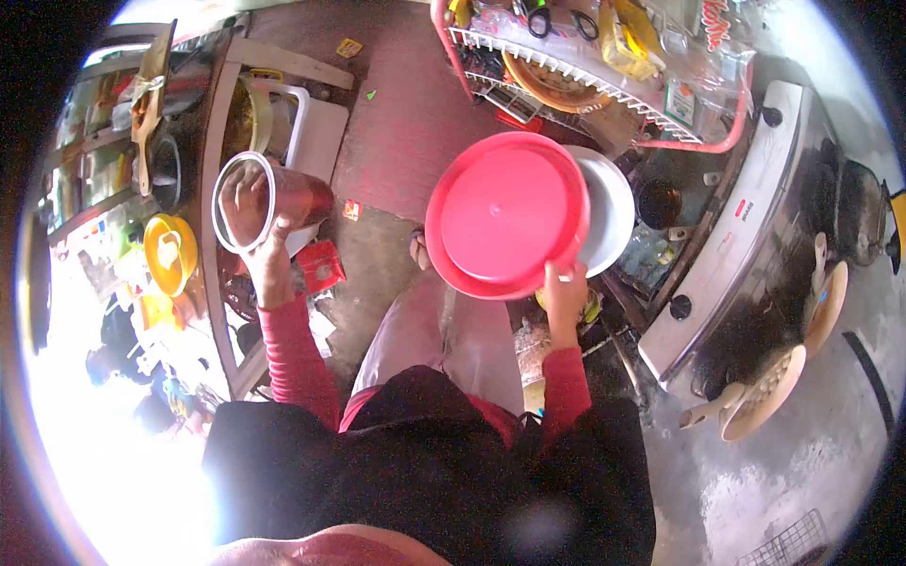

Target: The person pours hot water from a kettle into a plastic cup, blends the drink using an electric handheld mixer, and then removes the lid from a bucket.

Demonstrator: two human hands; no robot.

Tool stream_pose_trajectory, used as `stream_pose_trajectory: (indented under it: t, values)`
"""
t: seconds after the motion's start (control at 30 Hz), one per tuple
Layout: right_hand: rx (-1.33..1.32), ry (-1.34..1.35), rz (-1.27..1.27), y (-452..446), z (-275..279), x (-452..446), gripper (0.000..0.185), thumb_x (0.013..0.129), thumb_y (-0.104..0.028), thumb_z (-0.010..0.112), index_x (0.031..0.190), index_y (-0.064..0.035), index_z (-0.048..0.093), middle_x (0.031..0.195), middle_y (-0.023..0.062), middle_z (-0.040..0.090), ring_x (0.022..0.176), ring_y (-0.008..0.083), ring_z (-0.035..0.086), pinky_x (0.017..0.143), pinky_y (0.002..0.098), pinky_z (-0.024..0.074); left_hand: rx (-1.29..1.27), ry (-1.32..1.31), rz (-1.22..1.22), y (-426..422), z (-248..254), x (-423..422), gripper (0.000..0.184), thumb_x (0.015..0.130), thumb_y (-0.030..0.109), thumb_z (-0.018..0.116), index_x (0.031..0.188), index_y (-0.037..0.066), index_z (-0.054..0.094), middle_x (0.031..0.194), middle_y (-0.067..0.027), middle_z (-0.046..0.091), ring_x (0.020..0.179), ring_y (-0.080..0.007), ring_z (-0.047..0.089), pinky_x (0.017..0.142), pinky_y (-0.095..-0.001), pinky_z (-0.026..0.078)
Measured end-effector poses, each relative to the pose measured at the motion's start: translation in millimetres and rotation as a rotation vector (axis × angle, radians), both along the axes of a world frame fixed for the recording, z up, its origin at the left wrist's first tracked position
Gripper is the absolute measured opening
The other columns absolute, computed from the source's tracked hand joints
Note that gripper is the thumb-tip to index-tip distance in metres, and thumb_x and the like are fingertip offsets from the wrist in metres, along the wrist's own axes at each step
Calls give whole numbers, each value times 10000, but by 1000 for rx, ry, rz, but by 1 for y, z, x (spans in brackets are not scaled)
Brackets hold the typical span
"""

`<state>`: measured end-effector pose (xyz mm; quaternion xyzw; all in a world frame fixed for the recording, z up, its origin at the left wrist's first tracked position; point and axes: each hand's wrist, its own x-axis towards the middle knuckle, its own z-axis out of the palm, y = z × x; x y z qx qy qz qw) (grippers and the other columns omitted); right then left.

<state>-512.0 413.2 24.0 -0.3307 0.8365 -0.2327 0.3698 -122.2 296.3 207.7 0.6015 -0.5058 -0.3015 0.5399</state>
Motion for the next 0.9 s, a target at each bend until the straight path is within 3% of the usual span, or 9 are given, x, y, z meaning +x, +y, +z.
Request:
stream_pose_trajectory:
  t: [0.03, 0.1, 0.17, 0.4, 0.5, 0.67, 0.77, 0.9]
  values:
    - [-24, 202, 87, -20, 0, 12, 474, 766, -301, 650, 1099, 12, 523, 887, 172, 638, 799, 318, 634, 713, 398, 502, -34, -24, -15, 3, -5, 6, 933, 621, 329, 850, 1337, 31, 331, 1298, -121, 475, 1249, -269, 429, 1082, -409, 299]
    - [-34, 286, 134, -56, 3, 29, 514, 725, -394, 679, 1029, 4, 561, 929, 211, 634, 835, 383, 620, 768, 453, 484, -51, 65, 52, 5, 1, -4, 890, 606, 313, 858, 1288, 1, 379, 1205, -122, 521, 1165, -254, 494, 1044, -391, 358]
    - [-164, 362, 130, -83, 8, 47, 536, 724, -439, 682, 1009, -2, 560, 925, 195, 637, 849, 384, 620, 756, 462, 485, -56, 39, 68, 10, 2, -4, 906, 598, 313, 867, 1294, 8, 375, 1209, -123, 523, 1175, -259, 489, 1046, -393, 357]
    - [-112, 510, 211, -132, -4, 75, 587, 715, -485, 675, 993, 10, 526, 931, 213, 618, 860, 385, 616, 751, 482, 494, -29, 39, 119, 25, -8, -3, 882, 579, 244, 882, 1282, 19, 398, 1191, -127, 540, 1124, -243, 525, 1014, -378, 390]
    - [-48, 482, 225, -146, -13, 65, 607, 717, -488, 678, 1007, 26, 536, 932, 220, 617, 869, 387, 611, 749, 478, 492, 63, -31, 148, 25, 1, -11, 857, 564, 231, 896, 1253, 17, 434, 1156, -116, 567, 1091, -226, 545, 993, -367, 411]
    - [-4, 249, 211, -164, 5, 51, 693, 732, -557, 656, 1033, 58, 549, 1010, 258, 613, 906, 395, 609, 784, 472, 480, 105, 131, 137, 43, 22, -8, 920, 516, 246, 924, 1259, 16, 433, 1167, -106, 561, 1102, -213, 538, 989, -361, 412]
    - [125, 310, 239, -186, -10, 47, 776, 731, -638, 627, 1072, 51, 525, 1050, 254, 609, 955, 400, 601, 832, 463, 463, 36, 206, 48, 48, 11, 3, 947, 512, 224, 923, 1280, 21, 407, 1228, -106, 510, 1147, -211, 505, 998, -366, 406]
    - [87, 359, 367, -210, -33, 44, 779, 724, -648, 619, 1119, 12, 499, 1093, 232, 595, 975, 389, 597, 859, 469, 459, -2, 188, 66, 59, 26, 11, 961, 504, 200, 922, 1286, 26, 392, 1252, -113, 485, 1159, -212, 495, 1009, -363, 396]
